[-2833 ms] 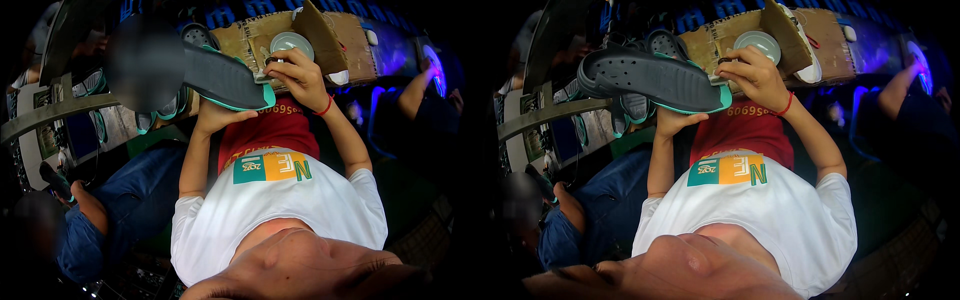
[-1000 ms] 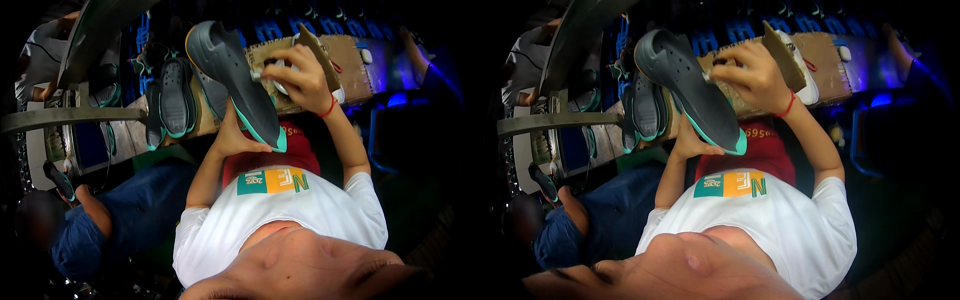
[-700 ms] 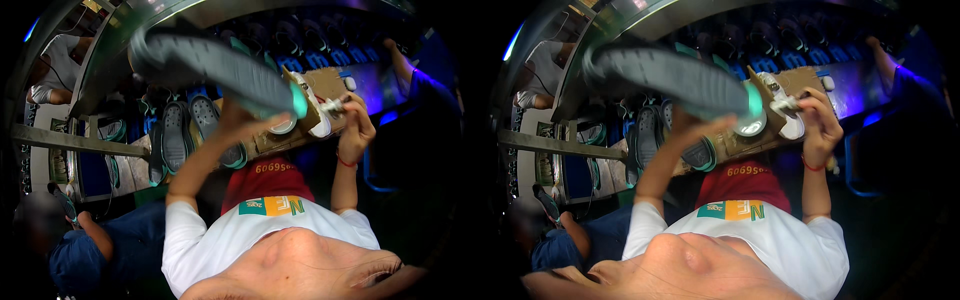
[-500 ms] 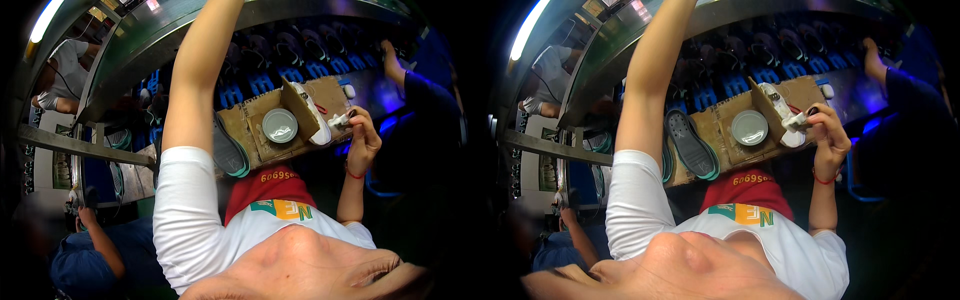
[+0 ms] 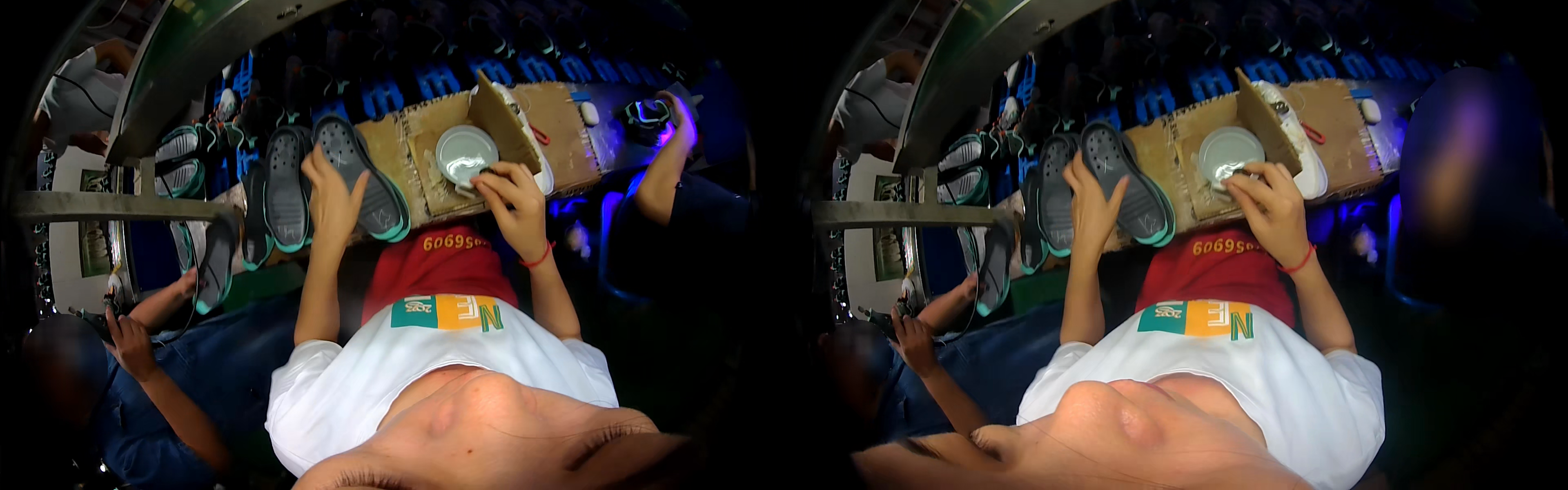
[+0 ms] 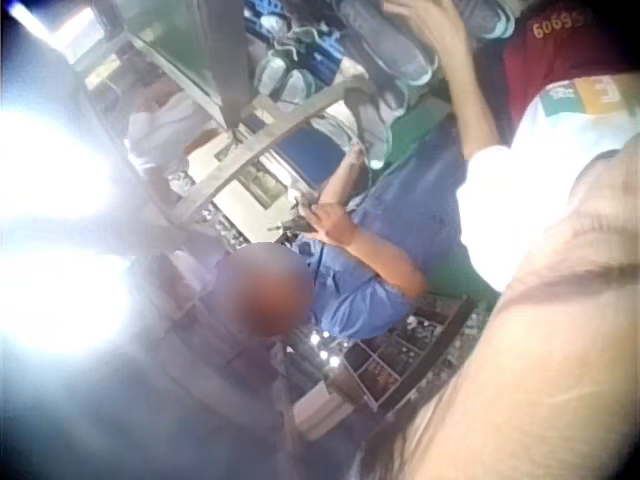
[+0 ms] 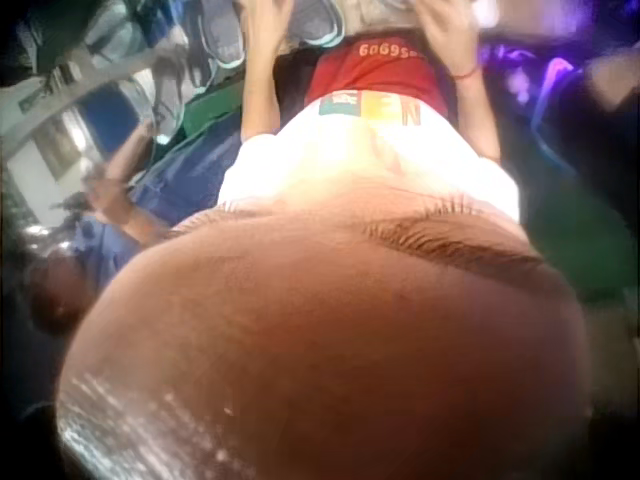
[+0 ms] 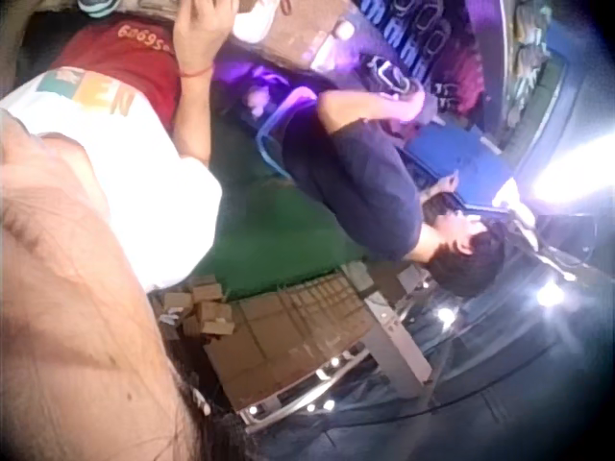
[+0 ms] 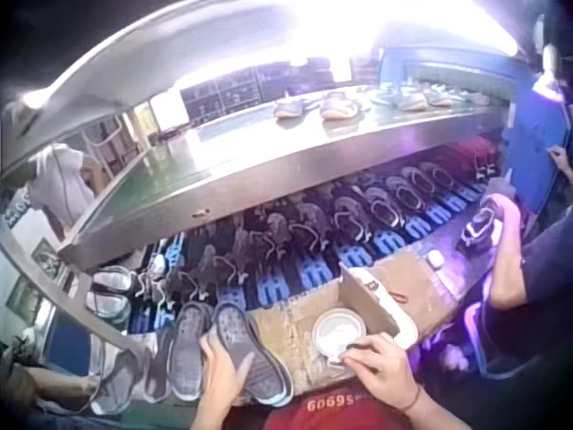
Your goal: The person repeatedly wipes the soles and sides of dark-colored clogs with a small white cloth. They pick up each shoe from a nearby cardboard box, wipe it, and place it on a metal shelf above. The process is repeated for multiple shoes.
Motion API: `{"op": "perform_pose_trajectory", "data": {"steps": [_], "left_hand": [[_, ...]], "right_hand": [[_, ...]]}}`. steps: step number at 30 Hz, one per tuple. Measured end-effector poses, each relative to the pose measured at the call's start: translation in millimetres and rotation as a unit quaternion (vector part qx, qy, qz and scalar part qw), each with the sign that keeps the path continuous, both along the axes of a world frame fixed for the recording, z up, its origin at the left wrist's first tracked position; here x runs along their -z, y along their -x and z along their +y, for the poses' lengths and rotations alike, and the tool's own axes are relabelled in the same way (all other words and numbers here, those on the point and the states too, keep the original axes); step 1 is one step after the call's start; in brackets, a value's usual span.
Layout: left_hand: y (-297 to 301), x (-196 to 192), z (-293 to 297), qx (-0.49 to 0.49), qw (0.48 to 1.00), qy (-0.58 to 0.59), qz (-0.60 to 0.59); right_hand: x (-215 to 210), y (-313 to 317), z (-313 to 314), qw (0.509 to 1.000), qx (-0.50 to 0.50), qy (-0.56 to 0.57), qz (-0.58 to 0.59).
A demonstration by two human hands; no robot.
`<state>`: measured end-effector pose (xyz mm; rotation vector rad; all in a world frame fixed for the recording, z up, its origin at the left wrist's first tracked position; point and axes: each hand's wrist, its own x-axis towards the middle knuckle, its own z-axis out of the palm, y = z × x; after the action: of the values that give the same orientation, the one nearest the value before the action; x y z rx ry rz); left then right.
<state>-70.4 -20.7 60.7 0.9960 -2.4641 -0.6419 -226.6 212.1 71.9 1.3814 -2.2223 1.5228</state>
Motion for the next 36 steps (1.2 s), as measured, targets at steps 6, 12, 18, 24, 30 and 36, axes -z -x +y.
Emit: {"op": "perform_pose_trajectory", "data": {"steps": [6, 12, 18, 24, 30, 36], "left_hand": [[-68, 86, 20, -0.03, 0.984, -0.177, 0.003], [-68, 91, -3, -0.037, 0.856, -0.478, 0.194], [-51, 50, 18, 0.053, 0.512, -0.731, 0.447], [-47, 63, 20, 0.131, 0.525, -0.697, 0.471], [-39, 44, 18, 0.173, 0.765, -0.487, 0.384], [-26, 22, 26, 0.239, 0.842, -0.383, 0.295]], "right_hand": [[43, 26, -34, 0.99, 0.026, -0.083, 0.114], [63, 50, -58, 0.986, -0.003, -0.101, 0.133], [68, 53, -62, 0.982, -0.023, -0.117, 0.148], [66, 50, -54, 0.985, -0.022, -0.122, 0.117], [44, 39, -36, 0.993, -0.037, -0.075, -0.082], [24, 14, -32, 0.968, -0.159, -0.007, -0.193]]}}
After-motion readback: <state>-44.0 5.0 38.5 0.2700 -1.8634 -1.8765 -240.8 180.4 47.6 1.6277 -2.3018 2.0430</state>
